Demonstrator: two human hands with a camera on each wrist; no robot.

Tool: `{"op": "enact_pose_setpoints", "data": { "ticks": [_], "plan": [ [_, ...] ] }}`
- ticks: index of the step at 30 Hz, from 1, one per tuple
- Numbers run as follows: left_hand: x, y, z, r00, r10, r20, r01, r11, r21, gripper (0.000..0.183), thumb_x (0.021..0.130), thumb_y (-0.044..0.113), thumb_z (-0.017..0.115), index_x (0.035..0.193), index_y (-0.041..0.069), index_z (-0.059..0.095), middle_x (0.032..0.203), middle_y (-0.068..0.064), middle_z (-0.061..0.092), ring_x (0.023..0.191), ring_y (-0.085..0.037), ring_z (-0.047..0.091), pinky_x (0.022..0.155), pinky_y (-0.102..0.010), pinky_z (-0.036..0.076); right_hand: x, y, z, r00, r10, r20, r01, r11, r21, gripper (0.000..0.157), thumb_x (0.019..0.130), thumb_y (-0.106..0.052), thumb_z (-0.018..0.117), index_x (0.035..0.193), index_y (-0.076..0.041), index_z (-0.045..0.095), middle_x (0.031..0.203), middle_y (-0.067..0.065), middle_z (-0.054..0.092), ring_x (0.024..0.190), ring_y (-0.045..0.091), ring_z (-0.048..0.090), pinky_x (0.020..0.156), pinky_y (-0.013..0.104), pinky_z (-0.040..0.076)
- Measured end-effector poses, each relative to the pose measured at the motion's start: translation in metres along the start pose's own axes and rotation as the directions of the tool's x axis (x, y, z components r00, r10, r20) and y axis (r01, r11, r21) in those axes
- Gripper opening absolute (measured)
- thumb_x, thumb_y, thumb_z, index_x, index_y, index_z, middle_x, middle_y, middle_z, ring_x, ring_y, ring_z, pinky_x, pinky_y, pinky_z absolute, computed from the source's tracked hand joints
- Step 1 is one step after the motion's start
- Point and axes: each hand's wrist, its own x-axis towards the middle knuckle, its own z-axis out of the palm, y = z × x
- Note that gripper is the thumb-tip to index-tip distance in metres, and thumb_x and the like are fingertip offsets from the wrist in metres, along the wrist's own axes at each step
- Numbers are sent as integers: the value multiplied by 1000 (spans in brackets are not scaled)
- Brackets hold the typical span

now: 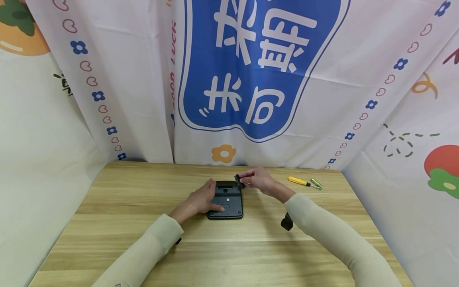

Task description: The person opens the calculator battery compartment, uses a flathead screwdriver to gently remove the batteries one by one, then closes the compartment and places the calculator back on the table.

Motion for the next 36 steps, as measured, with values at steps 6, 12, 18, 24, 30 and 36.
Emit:
{"op": "enact_pose_setpoints", "data": {
  "ticks": [6,12,18,24,30,36],
  "plan": [
    [0,0,-1,1000,6,3,-6,1000,-3,107,94,47,80,164,-9,21,173,-30,16,155,-43,34,116,-60,42,-3,-3,6,997,-72,17,74,978,-194,28,101,-3,70,128,0,75,120,15,76,100,22,75,100,49,58],
    [-1,0,-1,1000,18,4,-18,1000,-8,107,94,47,80,164,-9,21,172,-30,16,155,-44,33,116,-60,42,-3,-6,13,986,-154,57,164,926,-339,26,100,-6,72,126,-3,78,117,11,79,98,16,75,94,45,61],
    [-1,0,-1,1000,21,2,-21,1000,-14,107,95,46,80,164,-10,21,172,-31,16,155,-43,33,117,-60,42,0,-8,17,956,-267,121,291,809,-510,25,99,-7,74,123,-5,80,119,8,79,101,14,74,85,30,61],
    [-2,0,-1,1000,19,-1,-19,1000,-8,107,94,46,80,163,-10,21,172,-31,17,155,-43,34,116,-59,43,0,-11,24,897,-382,221,431,650,-625,25,99,-3,72,123,0,78,119,12,78,113,24,74,93,38,61],
    [-2,1,-1,1000,18,4,-18,1000,-1,107,95,47,79,164,-10,21,172,-30,17,155,-42,33,116,-59,44,-2,-13,32,838,-453,305,522,498,-693,25,98,-1,73,122,2,78,117,14,79,110,26,75,92,40,62],
    [-1,0,-1,1000,21,3,-21,1000,7,107,95,46,80,163,-11,21,172,-31,17,155,-43,33,116,-59,43,-4,-14,39,808,-462,365,555,388,-736,27,98,0,71,125,3,76,117,14,79,97,19,77,84,34,63]
  ]
}}
